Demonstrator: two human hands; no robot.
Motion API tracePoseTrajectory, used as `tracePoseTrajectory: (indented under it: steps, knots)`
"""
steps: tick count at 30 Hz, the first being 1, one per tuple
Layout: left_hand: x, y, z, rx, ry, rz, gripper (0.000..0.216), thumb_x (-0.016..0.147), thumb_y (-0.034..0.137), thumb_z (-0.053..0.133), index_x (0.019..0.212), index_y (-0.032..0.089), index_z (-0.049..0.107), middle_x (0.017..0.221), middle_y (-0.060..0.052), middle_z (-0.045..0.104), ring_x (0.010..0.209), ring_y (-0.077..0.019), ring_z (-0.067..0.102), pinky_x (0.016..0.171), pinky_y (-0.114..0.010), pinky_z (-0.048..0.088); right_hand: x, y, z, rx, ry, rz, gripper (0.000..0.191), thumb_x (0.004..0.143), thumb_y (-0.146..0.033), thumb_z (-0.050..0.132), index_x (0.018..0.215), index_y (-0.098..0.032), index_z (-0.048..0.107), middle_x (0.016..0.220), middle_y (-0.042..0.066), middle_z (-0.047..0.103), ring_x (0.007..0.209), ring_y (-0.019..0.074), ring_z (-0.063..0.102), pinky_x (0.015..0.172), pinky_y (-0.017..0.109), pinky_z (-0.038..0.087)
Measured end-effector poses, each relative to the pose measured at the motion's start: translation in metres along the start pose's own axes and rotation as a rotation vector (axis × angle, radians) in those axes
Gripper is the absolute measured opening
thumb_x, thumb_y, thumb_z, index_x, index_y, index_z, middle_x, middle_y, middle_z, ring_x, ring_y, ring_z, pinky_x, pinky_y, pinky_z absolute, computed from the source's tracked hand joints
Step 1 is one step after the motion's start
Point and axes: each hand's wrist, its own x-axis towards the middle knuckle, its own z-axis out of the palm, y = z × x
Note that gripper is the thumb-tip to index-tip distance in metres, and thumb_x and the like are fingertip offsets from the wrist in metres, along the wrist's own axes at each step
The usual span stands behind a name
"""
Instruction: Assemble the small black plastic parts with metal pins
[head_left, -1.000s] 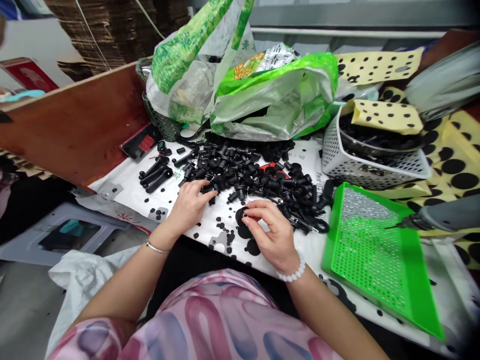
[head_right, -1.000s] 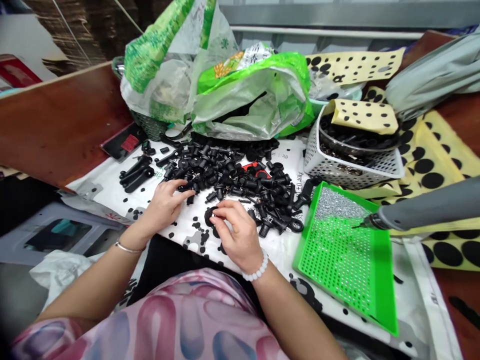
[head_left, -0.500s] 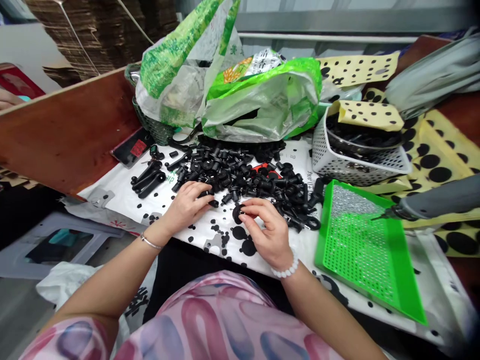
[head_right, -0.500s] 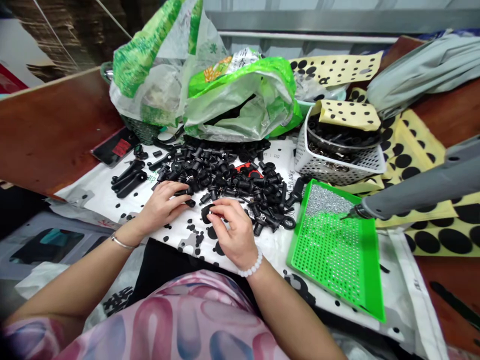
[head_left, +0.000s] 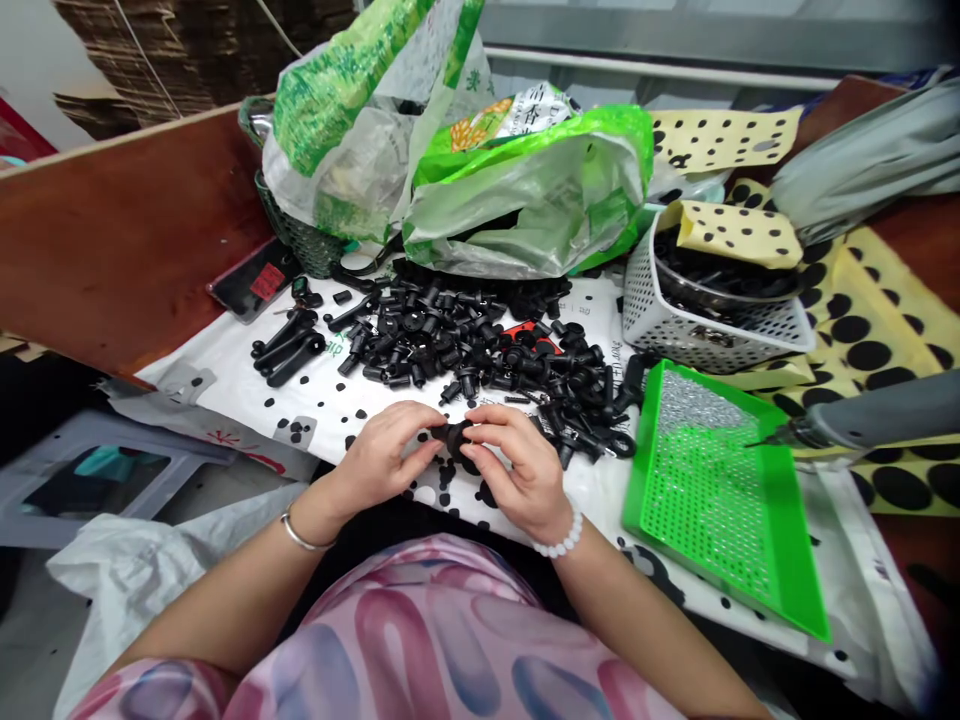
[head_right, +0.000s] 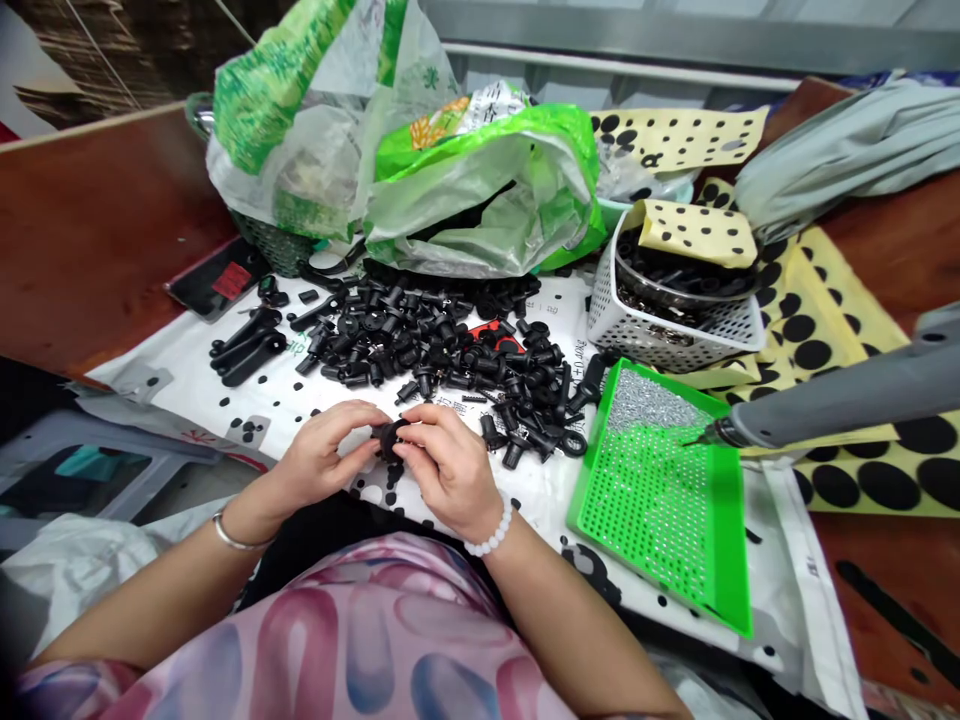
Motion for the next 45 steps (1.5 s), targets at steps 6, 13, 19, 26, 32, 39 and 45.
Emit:
tracePoseTrajectory:
  steps: [6,13,19,26,32,39,45]
  knots:
    - [-0.006,0.009,0.005,-0.513,0.045,-0.371,0.022,0.078,0.025,0.062,0.097,0.015,0.061,0.094,-0.006,0.064,0.082,-0.0157,0.061,0.075,-0.027,0.049,0.002,0.003,0.0,0.09,-0.016,0.131,0.006,0.082,-0.016,0.058,0.086,-0.019,0.062,0.092,0.007,0.064,0.087,0.0184,0.062,0.078,0.034,0.051]
    - [-0.013,0.013,0.003,-0.866,-0.08,-0.551,0.027,0.077,0.034,0.064,0.093,0.013,0.057,0.067,-0.001,0.063,0.057,-0.0085,0.057,0.057,-0.021,0.047,-0.001,0.002,-0.002,0.065,-0.123,-0.053,0.015,0.084,-0.011,0.054,0.094,-0.019,0.061,0.1,0.01,0.063,0.093,0.018,0.06,0.081,0.034,0.051]
    - [-0.023,0.01,-0.006,-1.059,-0.256,-0.705,0.028,0.079,0.039,0.06,0.084,0.012,0.054,0.051,0.005,0.052,0.041,-0.0039,0.043,0.05,-0.021,0.045,-0.004,-0.001,0.0,0.027,-0.249,-0.248,0.019,0.083,-0.009,0.054,0.1,-0.017,0.059,0.101,0.014,0.063,0.093,0.0186,0.062,0.074,0.031,0.055]
    - [-0.03,0.016,0.002,-1.029,-0.094,-0.704,0.03,0.075,0.038,0.065,0.086,0.013,0.054,0.055,0.004,0.056,0.047,-0.0053,0.049,0.051,-0.02,0.045,-0.004,0.0,0.009,0.055,-0.233,-0.136,0.012,0.084,-0.011,0.053,0.092,-0.018,0.059,0.096,0.011,0.063,0.09,0.0175,0.061,0.076,0.032,0.053]
    - [-0.034,0.016,0.005,-0.899,-0.006,-0.628,0.029,0.076,0.035,0.064,0.092,0.012,0.054,0.063,0.001,0.062,0.053,-0.0061,0.054,0.053,-0.018,0.043,-0.005,0.0,0.011,0.048,-0.254,-0.008,0.014,0.086,-0.018,0.053,0.1,-0.019,0.055,0.091,0.007,0.062,0.079,0.015,0.06,0.071,0.029,0.052]
    - [-0.038,0.01,0.005,-1.001,-0.043,-0.645,0.029,0.078,0.037,0.063,0.091,0.013,0.054,0.06,0.001,0.06,0.052,-0.0066,0.055,0.05,-0.017,0.039,-0.007,-0.011,0.008,-0.141,-0.404,-0.187,0.048,0.087,-0.026,0.053,0.131,-0.017,0.038,0.108,0.015,0.057,0.096,0.0221,0.058,0.08,0.035,0.053]
    - [-0.042,0.019,0.007,-0.843,0.003,-0.572,0.025,0.079,0.035,0.059,0.09,0.014,0.051,0.068,0.002,0.058,0.056,-0.0068,0.054,0.055,-0.02,0.044,-0.007,-0.01,0.011,-0.114,-0.378,-0.052,0.04,0.088,-0.033,0.053,0.121,-0.012,0.051,0.091,0.012,0.061,0.075,0.0182,0.06,0.067,0.031,0.053]
